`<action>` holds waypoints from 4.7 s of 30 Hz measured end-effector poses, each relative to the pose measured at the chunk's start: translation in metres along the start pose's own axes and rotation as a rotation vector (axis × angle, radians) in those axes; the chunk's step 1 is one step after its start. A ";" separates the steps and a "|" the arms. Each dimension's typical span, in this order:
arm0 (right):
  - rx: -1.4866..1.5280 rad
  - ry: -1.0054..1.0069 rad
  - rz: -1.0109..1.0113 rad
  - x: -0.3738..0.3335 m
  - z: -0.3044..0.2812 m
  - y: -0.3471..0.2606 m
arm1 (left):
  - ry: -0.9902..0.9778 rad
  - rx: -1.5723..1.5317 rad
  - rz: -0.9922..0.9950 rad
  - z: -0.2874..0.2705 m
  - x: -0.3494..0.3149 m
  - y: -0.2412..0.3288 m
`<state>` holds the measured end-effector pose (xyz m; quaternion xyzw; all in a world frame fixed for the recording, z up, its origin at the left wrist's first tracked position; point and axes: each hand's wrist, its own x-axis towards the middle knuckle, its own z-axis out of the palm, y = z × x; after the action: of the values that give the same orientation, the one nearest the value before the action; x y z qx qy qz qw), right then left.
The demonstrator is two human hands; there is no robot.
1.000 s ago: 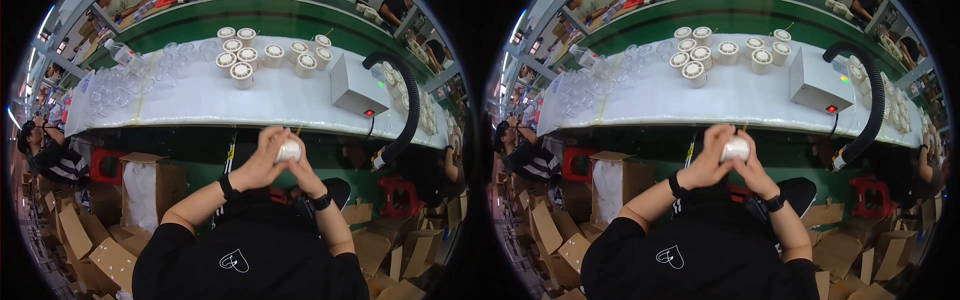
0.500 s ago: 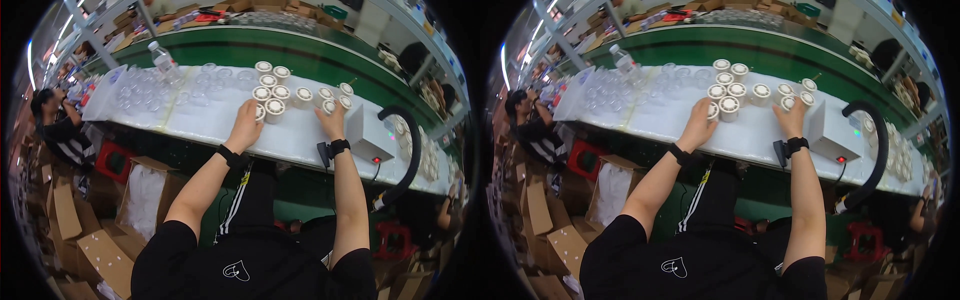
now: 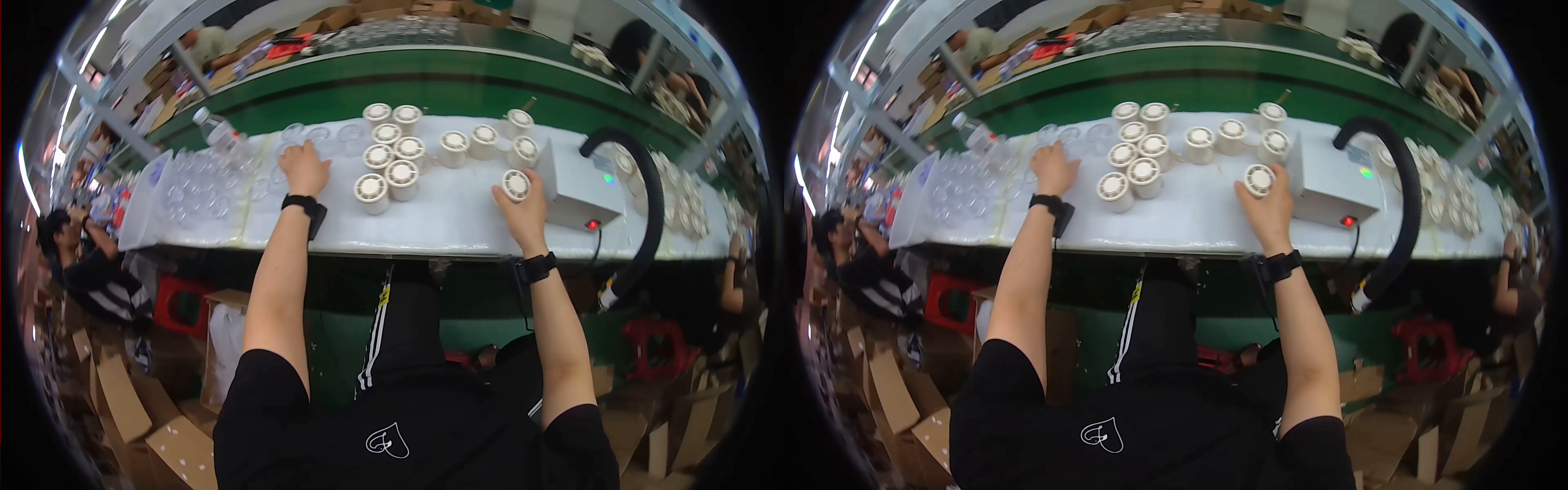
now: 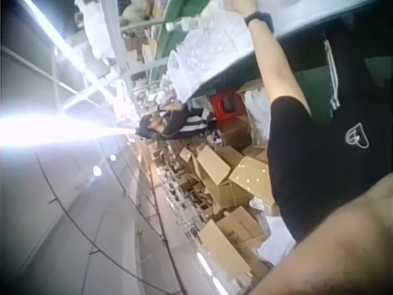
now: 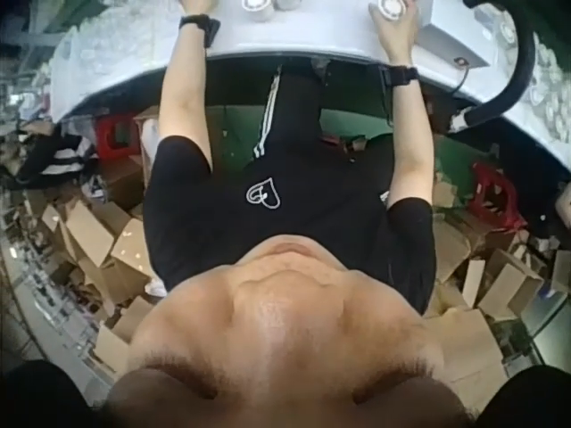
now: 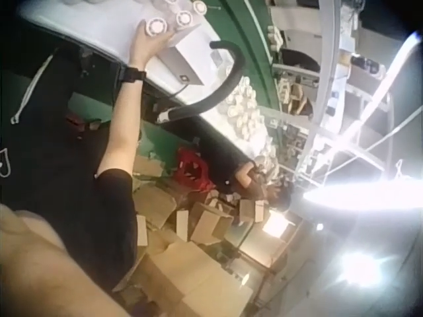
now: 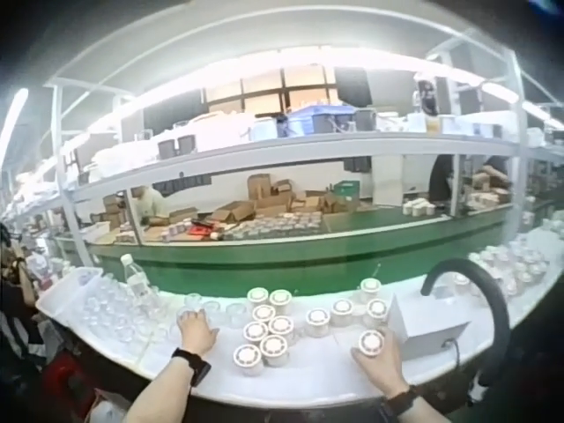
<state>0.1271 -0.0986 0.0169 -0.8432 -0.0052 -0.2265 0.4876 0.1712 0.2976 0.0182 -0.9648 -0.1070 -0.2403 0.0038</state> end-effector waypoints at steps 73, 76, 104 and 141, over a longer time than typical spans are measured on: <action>2.028 0.587 0.967 -0.180 -0.120 0.090 | -1.509 -1.718 0.041 -0.057 -0.272 0.192; 2.110 0.623 0.856 -0.175 -0.138 0.099 | -1.483 -1.627 0.060 -0.058 -0.272 0.207; 0.904 -0.618 0.386 -0.160 -0.103 0.023 | -0.924 -1.655 0.102 -0.064 -0.262 0.211; -0.083 -0.122 -0.470 0.016 0.006 -0.012 | 0.085 -0.873 0.389 -0.068 -0.109 0.187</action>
<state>0.1410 -0.0907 0.0299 -0.8502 -0.2215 -0.2826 0.3851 0.0844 0.0885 0.0363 -0.8675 0.1868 -0.2970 -0.3526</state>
